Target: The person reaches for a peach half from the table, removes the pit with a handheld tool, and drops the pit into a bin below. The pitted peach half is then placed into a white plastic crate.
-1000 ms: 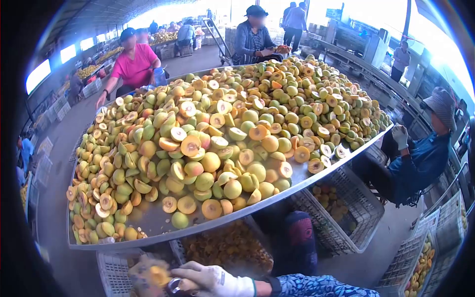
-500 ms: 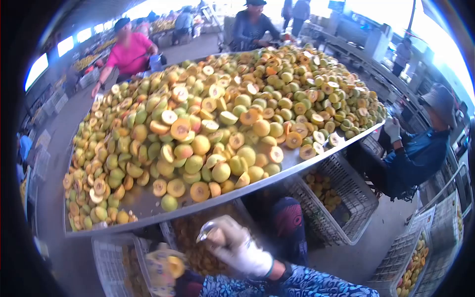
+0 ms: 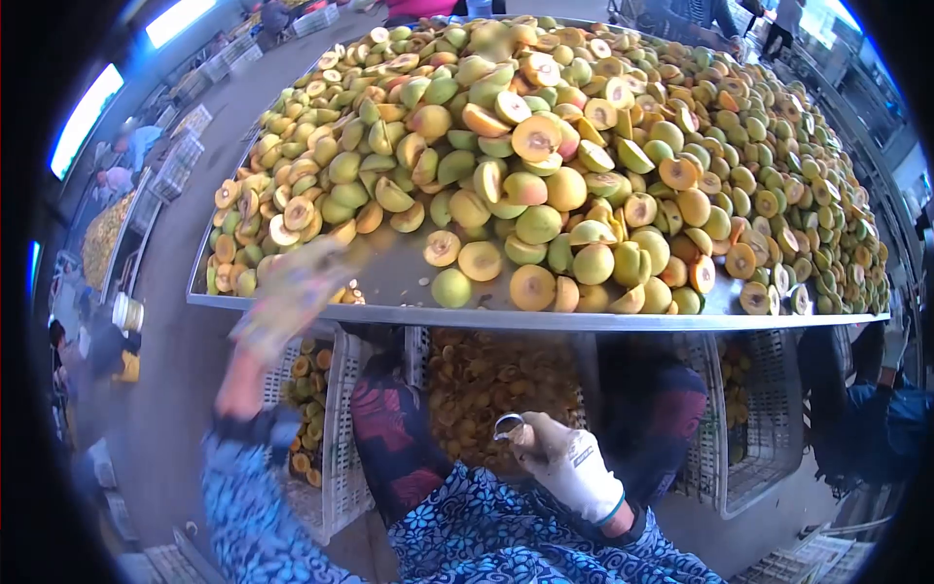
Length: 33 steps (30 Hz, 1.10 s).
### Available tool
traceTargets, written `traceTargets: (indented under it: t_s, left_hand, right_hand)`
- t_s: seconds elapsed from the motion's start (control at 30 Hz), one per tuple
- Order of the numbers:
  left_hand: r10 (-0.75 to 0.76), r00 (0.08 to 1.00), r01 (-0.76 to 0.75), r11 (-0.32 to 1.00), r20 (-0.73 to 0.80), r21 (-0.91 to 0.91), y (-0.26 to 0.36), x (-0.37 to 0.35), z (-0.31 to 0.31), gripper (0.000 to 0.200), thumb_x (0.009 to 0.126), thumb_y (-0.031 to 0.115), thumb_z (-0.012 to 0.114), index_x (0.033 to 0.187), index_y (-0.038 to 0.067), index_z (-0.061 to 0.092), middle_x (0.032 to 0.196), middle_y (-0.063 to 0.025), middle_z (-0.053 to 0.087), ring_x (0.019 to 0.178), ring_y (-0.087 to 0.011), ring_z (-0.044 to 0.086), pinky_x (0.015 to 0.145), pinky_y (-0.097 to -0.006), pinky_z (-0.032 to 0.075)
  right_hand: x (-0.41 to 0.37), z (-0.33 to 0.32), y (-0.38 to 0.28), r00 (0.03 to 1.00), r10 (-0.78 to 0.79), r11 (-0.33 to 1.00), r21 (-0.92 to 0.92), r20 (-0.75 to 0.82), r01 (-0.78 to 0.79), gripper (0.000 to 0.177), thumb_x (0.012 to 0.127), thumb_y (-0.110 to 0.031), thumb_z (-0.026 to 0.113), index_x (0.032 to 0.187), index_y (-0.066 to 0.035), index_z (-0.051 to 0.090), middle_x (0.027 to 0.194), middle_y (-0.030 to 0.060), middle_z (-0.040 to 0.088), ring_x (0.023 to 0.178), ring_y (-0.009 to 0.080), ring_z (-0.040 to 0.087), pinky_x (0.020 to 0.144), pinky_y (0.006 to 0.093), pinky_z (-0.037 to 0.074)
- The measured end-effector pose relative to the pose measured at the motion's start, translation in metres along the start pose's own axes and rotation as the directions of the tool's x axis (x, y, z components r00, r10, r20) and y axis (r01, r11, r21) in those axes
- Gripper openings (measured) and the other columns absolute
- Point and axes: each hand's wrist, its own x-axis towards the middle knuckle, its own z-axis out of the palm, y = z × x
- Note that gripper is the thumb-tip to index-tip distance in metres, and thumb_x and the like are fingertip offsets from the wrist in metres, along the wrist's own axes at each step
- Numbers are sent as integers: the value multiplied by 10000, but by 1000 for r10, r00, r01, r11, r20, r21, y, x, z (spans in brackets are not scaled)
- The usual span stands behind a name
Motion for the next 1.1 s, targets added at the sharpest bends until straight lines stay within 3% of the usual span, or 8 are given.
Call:
traceTargets:
  t_s: [0.03, 0.2, 0.33, 0.4, 0.47, 0.6, 0.8, 1.1]
  left_hand:
    - [202, 975, -199, 979, 95, -40, 5, 28, 20, 453, 929, 351, 649, 1261, 45, 618, 1200, -142, 651, 1069, -246, 633, 925, -347, 505]
    - [-20, 993, 6, 994, 120, 112, 49, 120, 137, 495, 850, 392, 668, 1199, 43, 630, 1193, -225, 636, 1046, -381, 628, 879, -445, 508]
    - [210, 939, -288, 914, -273, -285, 48, 111, 139, 375, 808, 180, 686, 1156, 61, 610, 998, -176, 688, 882, -343, 682, 737, -404, 558]
    - [106, 988, 55, 416, 108, -908, 64, 61, 88, 372, 843, 99, 674, 1206, 72, 603, 974, -126, 688, 792, -220, 698, 651, -305, 564]
    - [184, 981, -116, 278, -66, -954, 77, 10, 67, 348, 903, 56, 634, 1248, 66, 592, 977, -101, 679, 703, -118, 668, 584, -235, 546]
    - [31, 986, -162, 40, -161, -986, 84, -73, 92, 671, 920, 648, 536, 1117, 8, 572, 813, -122, 652, 549, -135, 587, 441, -195, 444]
    - [-21, 1000, -29, -511, -21, -859, 107, -124, 138, 507, 1022, 467, 454, 1156, -6, 578, 925, -159, 676, 732, -200, 642, 640, -290, 519]
    - [-206, 971, -150, -133, -120, -980, 135, -156, 136, 463, 1040, 434, 438, 1132, 14, 610, 1032, -93, 674, 900, -146, 648, 811, -274, 516]
  right_hand:
    - [-1, 3, 1, 1000, 8, 1000, 26, 20, -9, 304, 876, -171, 677, 1145, -95, 561, 902, 170, 663, 803, 386, 667, 661, 448, 517]
    - [2, 0, 4, 990, 124, 991, 50, 60, -127, 351, 885, -168, 671, 1195, -76, 535, 951, 215, 669, 847, 406, 672, 696, 440, 530]
    - [2, -7, 24, 974, 62, 969, 249, -218, -6, 241, 897, -55, 612, 1124, -45, 531, 842, 134, 658, 737, 308, 684, 677, 363, 526]
    - [-1, -19, 23, 935, 269, 870, 476, -233, -131, 156, 912, -53, 590, 1061, -48, 543, 754, 24, 586, 606, 148, 577, 581, 297, 483]
    - [-3, -33, 15, 889, 439, 665, 712, -130, -224, 99, 923, -62, 579, 1017, -52, 547, 723, -36, 512, 573, 53, 471, 527, 230, 410]
    - [-5, -42, 1, 947, 318, 736, 638, -34, -225, 101, 916, -95, 569, 1002, -43, 557, 705, -20, 523, 577, 65, 497, 528, 229, 396]
    - [-8, -10, -27, 999, -17, 935, 355, 40, 2, 169, 900, -139, 655, 1016, -50, 569, 733, 161, 598, 621, 304, 580, 599, 381, 462]
    - [-4, 8, -50, 987, -133, 934, 345, 88, 95, 291, 947, -268, 658, 1043, -31, 520, 794, 223, 654, 758, 412, 677, 608, 419, 508]
